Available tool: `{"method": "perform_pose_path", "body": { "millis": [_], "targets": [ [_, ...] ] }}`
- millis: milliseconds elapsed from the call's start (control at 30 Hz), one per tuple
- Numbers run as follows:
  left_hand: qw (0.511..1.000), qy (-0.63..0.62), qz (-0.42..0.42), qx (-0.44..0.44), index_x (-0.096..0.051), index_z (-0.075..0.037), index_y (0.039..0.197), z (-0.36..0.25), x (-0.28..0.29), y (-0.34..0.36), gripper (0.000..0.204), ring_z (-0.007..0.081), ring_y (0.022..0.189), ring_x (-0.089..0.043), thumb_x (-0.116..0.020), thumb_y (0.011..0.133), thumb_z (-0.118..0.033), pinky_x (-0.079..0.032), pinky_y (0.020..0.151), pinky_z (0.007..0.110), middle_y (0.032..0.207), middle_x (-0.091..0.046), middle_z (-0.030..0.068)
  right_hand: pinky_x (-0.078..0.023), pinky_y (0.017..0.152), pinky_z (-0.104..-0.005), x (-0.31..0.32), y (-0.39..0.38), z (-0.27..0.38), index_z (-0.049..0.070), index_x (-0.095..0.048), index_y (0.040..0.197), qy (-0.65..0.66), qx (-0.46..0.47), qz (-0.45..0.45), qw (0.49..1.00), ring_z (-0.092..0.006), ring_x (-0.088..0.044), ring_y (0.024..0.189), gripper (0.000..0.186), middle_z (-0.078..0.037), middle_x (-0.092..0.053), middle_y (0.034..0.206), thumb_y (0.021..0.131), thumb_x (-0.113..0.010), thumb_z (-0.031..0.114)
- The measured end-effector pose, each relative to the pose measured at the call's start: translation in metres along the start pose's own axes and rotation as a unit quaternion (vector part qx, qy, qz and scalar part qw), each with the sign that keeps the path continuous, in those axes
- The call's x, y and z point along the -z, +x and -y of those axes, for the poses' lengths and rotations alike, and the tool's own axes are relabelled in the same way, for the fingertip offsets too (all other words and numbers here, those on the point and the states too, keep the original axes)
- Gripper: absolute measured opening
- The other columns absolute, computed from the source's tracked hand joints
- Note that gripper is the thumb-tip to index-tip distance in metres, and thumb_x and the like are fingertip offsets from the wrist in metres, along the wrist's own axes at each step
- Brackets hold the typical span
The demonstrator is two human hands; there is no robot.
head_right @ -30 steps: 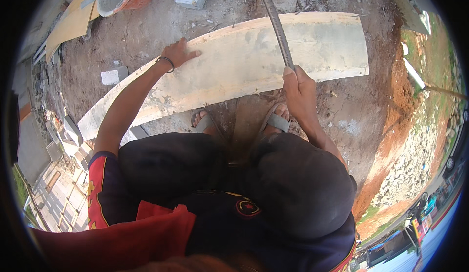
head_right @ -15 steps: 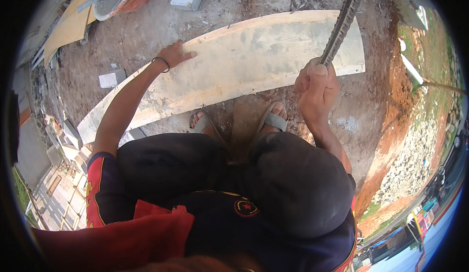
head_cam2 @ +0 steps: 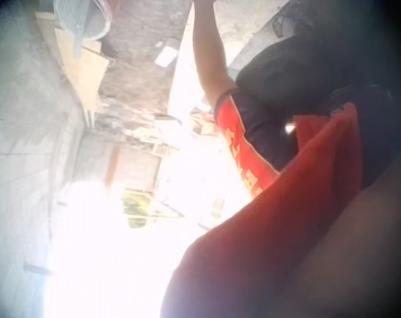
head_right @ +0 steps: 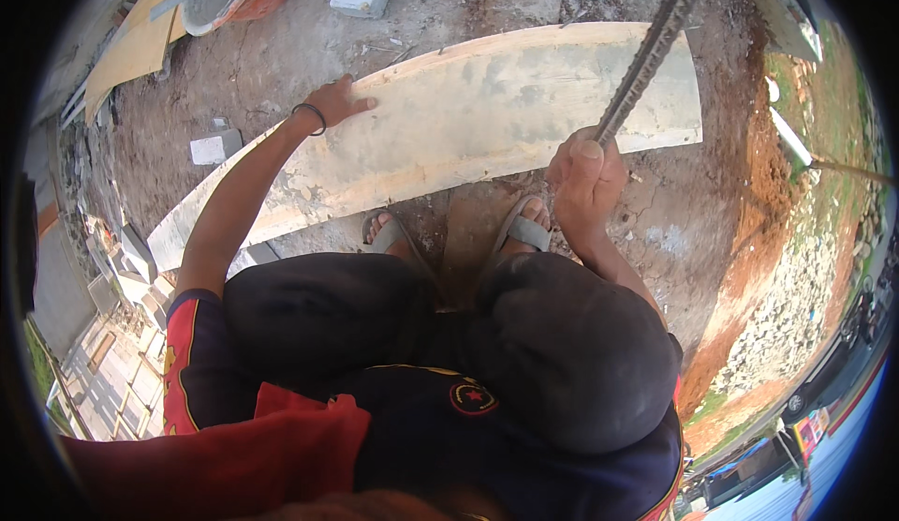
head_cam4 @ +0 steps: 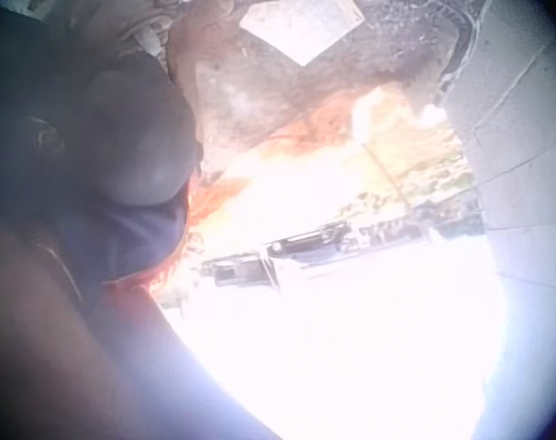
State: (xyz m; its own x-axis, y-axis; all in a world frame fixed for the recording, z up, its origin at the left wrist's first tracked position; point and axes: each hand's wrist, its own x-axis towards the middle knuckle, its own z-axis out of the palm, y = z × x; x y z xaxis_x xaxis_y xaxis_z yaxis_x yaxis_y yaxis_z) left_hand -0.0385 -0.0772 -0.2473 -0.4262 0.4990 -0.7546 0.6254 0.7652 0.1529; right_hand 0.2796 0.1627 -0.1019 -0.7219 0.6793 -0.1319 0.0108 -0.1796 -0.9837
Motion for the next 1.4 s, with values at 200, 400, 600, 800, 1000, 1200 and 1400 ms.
{"method": "perform_pose_path", "body": {
  "millis": [200, 400, 600, 800, 1000, 1200, 1400],
  "targets": [
    [1.0, -0.007, -0.005, -0.011, -0.045, 0.001, 0.132, 0.007, -0.002, -0.001, 0.101, 0.0394, 0.111, -0.06, -0.052, 0.074, -0.081, -0.048, 0.094, 0.047, 0.117, -0.061, 0.0275, -0.04, 0.049, -0.0359, 0.008, -0.013, -0.05, 0.0, -0.051, 0.075, -0.345, -0.163, 0.107, 0.918, -0.0149, -0.047, 0.051, 0.043, -0.003, -0.047, 0.057, 0.099, -0.047, 0.036],
    [1.0, -0.012, 0.014, 0.013, -0.046, 0.001, 0.132, -0.001, 0.001, -0.009, 0.101, 0.0382, 0.112, -0.06, -0.051, 0.074, -0.082, -0.047, 0.094, 0.047, 0.116, -0.062, 0.0265, -0.036, 0.044, -0.0336, -0.001, -0.001, 0.006, -0.001, -0.049, 0.083, -0.182, 0.016, 0.021, 0.983, -0.0168, -0.045, 0.044, 0.034, -0.012, -0.044, 0.054, 0.098, -0.05, 0.029],
    [1.0, 0.015, -0.021, -0.008, -0.047, 0.003, 0.128, 0.002, -0.005, -0.002, 0.101, 0.0383, 0.109, -0.061, -0.051, 0.075, -0.082, -0.049, 0.092, 0.047, 0.114, -0.063, 0.0265, -0.036, 0.048, -0.0348, 0.003, -0.009, -0.046, 0.0, -0.047, 0.079, -0.443, -0.103, 0.117, 0.883, -0.0135, -0.04, 0.049, 0.036, -0.01, -0.041, 0.055, 0.099, -0.05, 0.03],
    [1.0, -0.001, -0.017, -0.001, -0.048, 0.003, 0.125, 0.0, 0.0, -0.01, 0.096, 0.0382, 0.104, -0.064, -0.049, 0.077, -0.08, -0.05, 0.09, 0.046, 0.109, -0.065, 0.0249, -0.036, 0.045, -0.0329, -0.009, -0.01, -0.008, 0.0, -0.051, 0.076, -0.096, -0.063, 0.012, 0.993, -0.0134, -0.045, 0.047, 0.035, -0.008, -0.048, 0.056, 0.098, -0.049, 0.027],
    [1.0, 0.024, -0.019, -0.003, -0.049, 0.004, 0.125, -0.002, -0.004, -0.009, 0.098, 0.0372, 0.108, -0.062, -0.05, 0.076, -0.081, -0.049, 0.091, 0.046, 0.11, -0.064, 0.0259, -0.031, 0.043, -0.0256, 0.003, -0.017, -0.06, 0.005, -0.052, 0.076, -0.235, -0.223, 0.08, 0.943, -0.006, -0.039, 0.049, 0.036, 0.002, -0.045, 0.06, 0.1, -0.048, 0.031],
    [0.999, -0.003, -0.035, -0.01, -0.05, 0.009, 0.122, 0.001, 0.001, -0.017, 0.094, 0.0422, 0.104, -0.062, -0.053, 0.079, -0.074, -0.049, 0.091, 0.045, 0.108, -0.062, 0.0319, -0.031, 0.044, -0.0233, -0.004, -0.009, -0.008, 0.005, -0.051, 0.086, -0.022, -0.15, 0.003, 0.988, -0.0046, -0.039, 0.051, 0.031, 0.004, -0.044, 0.061, 0.102, -0.045, 0.031],
    [0.999, 0.0, -0.034, -0.02, -0.052, 0.009, 0.12, 0.0, 0.0, -0.011, 0.094, 0.0421, 0.104, -0.062, -0.053, 0.078, -0.075, -0.049, 0.09, 0.045, 0.108, -0.063, 0.0305, -0.04, 0.048, -0.0336, -0.007, -0.02, -0.074, 0.0, -0.052, 0.081, -0.446, -0.101, 0.171, 0.873, -0.0192, -0.052, 0.05, 0.031, -0.015, -0.051, 0.057, 0.099, -0.048, 0.025]
  ]
}}
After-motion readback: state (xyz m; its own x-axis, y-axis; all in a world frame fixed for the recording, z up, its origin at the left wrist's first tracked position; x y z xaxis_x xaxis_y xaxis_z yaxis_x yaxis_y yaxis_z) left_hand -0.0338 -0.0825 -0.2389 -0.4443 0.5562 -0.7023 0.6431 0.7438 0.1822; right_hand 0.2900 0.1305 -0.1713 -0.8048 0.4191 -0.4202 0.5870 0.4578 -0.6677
